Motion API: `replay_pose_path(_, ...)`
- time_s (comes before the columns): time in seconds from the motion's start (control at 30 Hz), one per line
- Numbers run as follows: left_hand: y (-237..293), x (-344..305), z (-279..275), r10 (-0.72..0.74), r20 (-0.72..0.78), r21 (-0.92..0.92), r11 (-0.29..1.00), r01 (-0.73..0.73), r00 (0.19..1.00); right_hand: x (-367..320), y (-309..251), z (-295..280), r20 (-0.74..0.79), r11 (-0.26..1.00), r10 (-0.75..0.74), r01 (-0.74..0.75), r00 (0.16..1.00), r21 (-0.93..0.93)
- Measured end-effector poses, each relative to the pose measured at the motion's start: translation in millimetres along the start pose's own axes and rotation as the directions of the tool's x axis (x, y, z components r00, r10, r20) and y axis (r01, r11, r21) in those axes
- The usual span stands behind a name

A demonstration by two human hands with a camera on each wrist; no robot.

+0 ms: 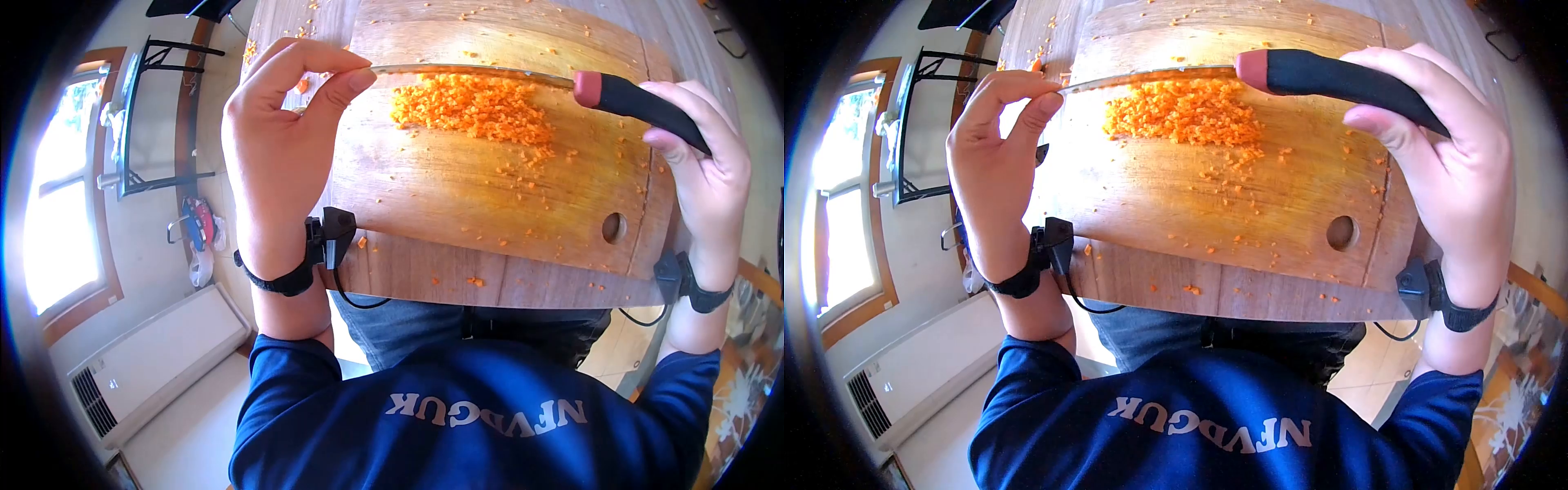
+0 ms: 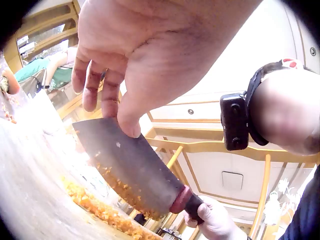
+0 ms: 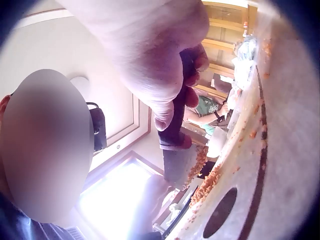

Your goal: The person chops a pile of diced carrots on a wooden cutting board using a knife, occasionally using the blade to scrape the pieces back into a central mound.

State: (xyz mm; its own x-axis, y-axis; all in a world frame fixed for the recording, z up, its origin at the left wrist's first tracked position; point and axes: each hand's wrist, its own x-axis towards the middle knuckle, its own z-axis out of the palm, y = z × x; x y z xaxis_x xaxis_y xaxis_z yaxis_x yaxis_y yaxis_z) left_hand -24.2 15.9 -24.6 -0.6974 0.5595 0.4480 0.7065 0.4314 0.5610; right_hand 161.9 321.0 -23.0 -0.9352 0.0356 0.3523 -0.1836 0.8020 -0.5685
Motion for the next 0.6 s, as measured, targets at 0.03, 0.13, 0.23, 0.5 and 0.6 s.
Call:
replay_pose_path(0.03, 0, 0, 2, 0.02, -0.011, -0.018, 1.0, -0.02, 1.0, 0, 1, 1, 0.002, 1.0, -0.003, 0.003, 1.0, 0.002)
replay_pose_path(0.13, 2, 0, 1, 0.012, 0.028, -0.026, 1.0, -0.012, 1.0, 1, 2, 5, -0.049, 0.999, -0.023, 0.025, 0.999, 0.044)
replay_pose_path(0.23, 5, 0, 1, -0.028, 0.095, 0.012, 1.0, 0.027, 0.995, 3, 2, 7, -0.027, 1.0, 0.008, -0.007, 1.0, 0.015)
replay_pose_path(0.5, 4, 0, 3, -0.097, 0.134, 0.064, 0.994, 0.089, 0.986, 4, -3, 11, 0.022, 0.992, 0.125, -0.125, 0.992, 0.005)
replay_pose_path(0.6, 5, 0, 3, -0.141, 0.135, 0.062, 0.989, 0.134, 0.981, 4, -5, 12, 0.038, 0.99, 0.139, -0.138, 0.99, -0.015)
